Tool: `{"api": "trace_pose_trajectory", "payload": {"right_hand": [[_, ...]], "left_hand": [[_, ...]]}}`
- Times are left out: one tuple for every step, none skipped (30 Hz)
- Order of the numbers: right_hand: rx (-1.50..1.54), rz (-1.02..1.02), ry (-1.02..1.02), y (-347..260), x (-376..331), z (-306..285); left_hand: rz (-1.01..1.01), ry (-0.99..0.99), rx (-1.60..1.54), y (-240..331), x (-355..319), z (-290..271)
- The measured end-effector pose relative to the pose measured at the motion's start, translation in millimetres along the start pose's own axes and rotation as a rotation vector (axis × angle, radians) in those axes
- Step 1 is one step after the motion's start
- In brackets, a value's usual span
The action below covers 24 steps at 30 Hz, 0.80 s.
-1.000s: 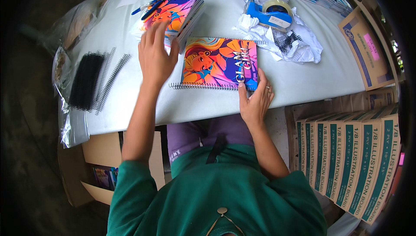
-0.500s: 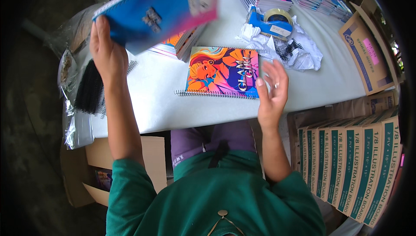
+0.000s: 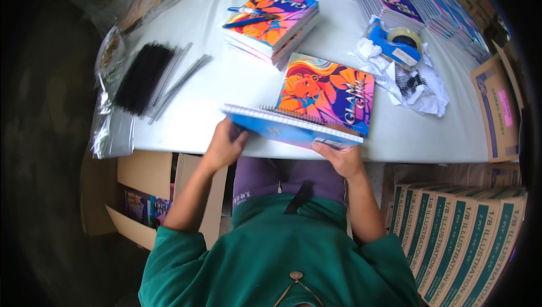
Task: The person trims the excess plastic binding coil from the edge of a stack of notebooks using side-cutters, then picks up a new notebook and manually threads a spiral binding through the punched holes along the spine.
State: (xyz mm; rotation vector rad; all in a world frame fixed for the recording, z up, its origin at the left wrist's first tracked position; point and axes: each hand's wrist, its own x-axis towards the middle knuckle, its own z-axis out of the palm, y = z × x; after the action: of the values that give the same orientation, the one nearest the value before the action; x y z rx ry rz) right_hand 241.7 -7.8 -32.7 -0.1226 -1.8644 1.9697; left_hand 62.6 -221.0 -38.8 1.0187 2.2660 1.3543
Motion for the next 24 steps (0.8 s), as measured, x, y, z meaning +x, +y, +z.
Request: {"api": "trace_pose_trajectory", "payload": {"right_hand": [[0.03,-0.007,0.022,-9.9,3.2,5.4],[0.055,-0.019,0.049,-24.2,8.3,10.6],[0.081,-0.033,0.075,-32.6,12.0,14.0],[-0.114,-0.02,-0.032,-24.2,11.2,1.8],[-0.105,-0.009,-0.042,-23.2,11.6,3.9],[-0.098,-0.001,-0.053,-22.4,12.5,5.2],[-0.098,0.003,-0.059,-21.9,14.8,4.6],[-0.146,-0.051,-0.079,-20.3,14.7,2.0],[-0.096,-0.079,-0.063,-24.1,13.6,4.1],[-0.046,-0.106,-0.048,-30.9,13.4,8.0],[0.006,-0.132,-0.034,-34.3,14.9,12.1],[0.129,-0.132,0.006,-32.7,14.7,16.7],[0.054,-0.149,-0.01,-28.3,13.6,13.7],[-0.021,-0.165,-0.028,-22.5,13.3,7.3],[-0.095,-0.185,-0.052,-20.2,14.1,4.3],[-0.1,-0.169,-0.022,-20.7,16.2,4.5],[-0.108,-0.176,0.005,-21.1,17.6,5.1],[-0.113,-0.185,0.034,-21.2,18.4,6.0],[-0.118,-0.191,0.062,-21.0,18.9,6.8],[-0.111,-0.181,0.089,-21.7,18.8,7.5],[-0.118,-0.188,0.096,-22.5,18.5,8.0],[-0.123,-0.196,0.097,-23.2,18.9,8.9],[-0.129,-0.206,0.1,-23.7,19.1,9.2],[-0.12,-0.195,0.092,-23.0,18.9,9.6]], "left_hand": [[0.065,-0.06,0.107,-6.9,8.4,-11.5],[0.034,0.013,0.312,-3.1,23.5,-26.8],[0.001,0.087,0.519,1.4,40.6,-45.9],[0.105,0.294,0.723,-12.4,56.0,-65.8],[0.206,0.501,0.929,-32.8,66.0,-85.1],[0.175,0.584,1.095,-56.3,70.1,-98.9],[0.147,0.669,1.255,-72.2,74.5,-109.8],[0.063,0.63,1.097,-74.9,78.9,-118.2],[-0.019,0.582,0.943,-74.5,79.6,-126.2],[-0.1,0.532,0.79,-74.3,80.1,-133.5],[-0.069,0.551,0.81,-73.6,80.3,-143.1],[-0.037,0.562,0.827,-66.3,79.9,-151.0],[-0.013,0.573,0.845,-57.7,76.7,-156.7],[-0.092,0.61,0.766,-49.2,76.7,-160.1],[-0.16,0.612,0.714,-36.5,73.8,-163.8],[-0.122,0.613,0.579,-27.7,74.2,-162.2],[-0.084,0.612,0.446,-19.4,73.3,-157.6],[0.057,0.508,0.272,-9.8,68.9,-147.8],[0.192,0.399,0.099,2.1,60.7,-134.1],[0.244,0.238,0.041,22.1,52.6,-119.4],[0.198,0.06,0.036,39.3,41.2,-112.6],[0.067,-0.004,-0.056,52.4,31.3,-100.6],[0.042,-0.033,-0.089,57.4,24.7,-91.4],[0.072,-0.036,-0.085,52.1,22.6,-85.5]]}}
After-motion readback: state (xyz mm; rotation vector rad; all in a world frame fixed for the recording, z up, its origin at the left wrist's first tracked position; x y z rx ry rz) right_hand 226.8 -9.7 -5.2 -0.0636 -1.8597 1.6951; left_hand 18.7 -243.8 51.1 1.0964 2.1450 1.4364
